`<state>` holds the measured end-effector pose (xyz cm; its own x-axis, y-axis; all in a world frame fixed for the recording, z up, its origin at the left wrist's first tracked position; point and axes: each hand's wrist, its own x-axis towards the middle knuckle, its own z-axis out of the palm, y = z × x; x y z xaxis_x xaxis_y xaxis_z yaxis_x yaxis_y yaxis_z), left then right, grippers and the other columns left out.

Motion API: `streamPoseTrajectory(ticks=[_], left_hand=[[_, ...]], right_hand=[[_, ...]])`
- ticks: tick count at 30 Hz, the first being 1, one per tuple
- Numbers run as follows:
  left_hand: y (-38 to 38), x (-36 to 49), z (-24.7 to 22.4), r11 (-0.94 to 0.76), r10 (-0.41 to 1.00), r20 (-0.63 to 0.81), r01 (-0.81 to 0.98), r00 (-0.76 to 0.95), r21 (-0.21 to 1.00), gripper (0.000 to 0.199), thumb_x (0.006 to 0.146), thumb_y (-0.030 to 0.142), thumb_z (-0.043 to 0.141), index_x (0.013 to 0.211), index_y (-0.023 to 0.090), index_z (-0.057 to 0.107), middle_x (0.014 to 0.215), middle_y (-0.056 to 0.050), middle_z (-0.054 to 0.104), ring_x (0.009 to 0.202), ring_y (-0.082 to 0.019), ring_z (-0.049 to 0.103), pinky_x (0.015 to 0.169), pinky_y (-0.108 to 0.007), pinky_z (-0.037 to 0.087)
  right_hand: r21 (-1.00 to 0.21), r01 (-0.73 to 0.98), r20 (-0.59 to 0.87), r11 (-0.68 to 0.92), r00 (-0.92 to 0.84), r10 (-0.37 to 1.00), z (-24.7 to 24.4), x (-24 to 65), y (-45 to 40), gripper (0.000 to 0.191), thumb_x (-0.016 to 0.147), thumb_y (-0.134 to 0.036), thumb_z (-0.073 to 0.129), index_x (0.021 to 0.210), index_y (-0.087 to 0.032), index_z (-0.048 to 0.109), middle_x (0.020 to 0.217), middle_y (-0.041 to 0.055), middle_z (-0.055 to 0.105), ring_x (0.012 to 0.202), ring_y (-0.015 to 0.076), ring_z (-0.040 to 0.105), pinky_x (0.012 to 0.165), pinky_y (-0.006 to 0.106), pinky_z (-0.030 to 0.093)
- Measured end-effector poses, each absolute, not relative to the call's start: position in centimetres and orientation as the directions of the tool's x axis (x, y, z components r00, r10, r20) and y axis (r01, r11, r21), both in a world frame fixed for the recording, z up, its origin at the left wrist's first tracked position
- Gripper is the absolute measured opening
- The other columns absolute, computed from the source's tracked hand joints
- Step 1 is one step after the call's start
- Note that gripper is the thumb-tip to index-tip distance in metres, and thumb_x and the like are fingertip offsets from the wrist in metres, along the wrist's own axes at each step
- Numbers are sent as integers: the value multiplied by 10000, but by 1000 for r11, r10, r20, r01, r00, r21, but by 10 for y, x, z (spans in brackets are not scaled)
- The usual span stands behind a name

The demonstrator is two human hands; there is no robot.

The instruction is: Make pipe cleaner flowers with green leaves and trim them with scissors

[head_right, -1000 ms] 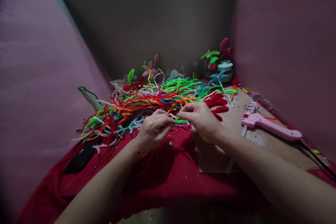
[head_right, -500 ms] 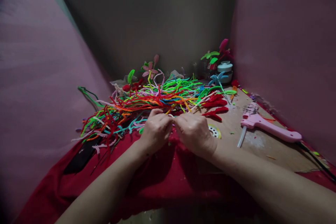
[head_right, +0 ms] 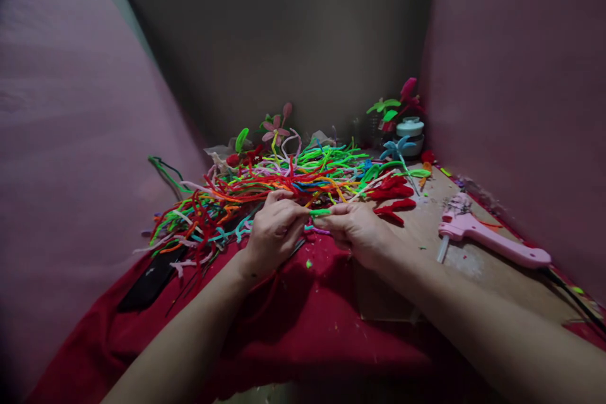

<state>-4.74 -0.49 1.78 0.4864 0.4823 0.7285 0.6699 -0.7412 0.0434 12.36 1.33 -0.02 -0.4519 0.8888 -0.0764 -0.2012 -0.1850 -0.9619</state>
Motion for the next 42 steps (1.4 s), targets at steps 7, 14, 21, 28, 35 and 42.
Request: streamPoseTrajectory(ticks=[7,14,21,28,35,42], left_hand=[[-5,-54,29,-762,520,641,646,564,50,150,847,182,455,802,170,598,688,1,628,667,-94,554,903,-324,357],[-4,-54,28,-798,508,539,603,672,1,201,858,157,410,771,181,590,683,10,625,653,-87,547,927,-321,332],[0,-53,16,-779,484,518,617,705,-113,203,822,98,400,737,163,573,641,5,596,615,-92,532,925,-346,337],[-3,-50,18,-759,453,508,616,733,-212,206,841,130,415,760,179,599,672,9,613,651,-102,543,993,-385,277],[-14,-42,28,-558,601,797,748,66,360,140,791,277,555,805,154,621,811,-61,620,778,-160,543,741,-300,420],[-5,-31,12,-147,987,142,78,76,986,252,704,354,625,623,117,595,518,17,515,458,-76,442,474,-215,341]], right_hand=[[-991,-13,122,136,-529,840,21,137,14,88,620,-157,581,552,-159,637,563,-15,534,584,117,432,581,256,318],[-984,-167,49,-59,-576,816,9,136,19,142,677,-213,556,583,-139,633,592,15,550,556,118,447,528,253,341],[-999,36,-43,-28,-522,852,2,130,15,229,663,-328,675,599,-126,587,528,-31,467,471,66,368,458,220,275],[-970,-77,-144,-228,-573,807,-8,125,17,152,588,-196,661,508,-138,546,475,-29,461,415,72,383,421,237,276],[-982,-178,2,-65,-354,935,1,123,15,176,643,-277,671,587,-144,570,536,-17,545,495,86,440,519,246,314],[-988,-139,116,72,-343,932,3,119,6,174,698,-264,623,590,-150,548,546,-36,506,521,85,422,552,246,317]])
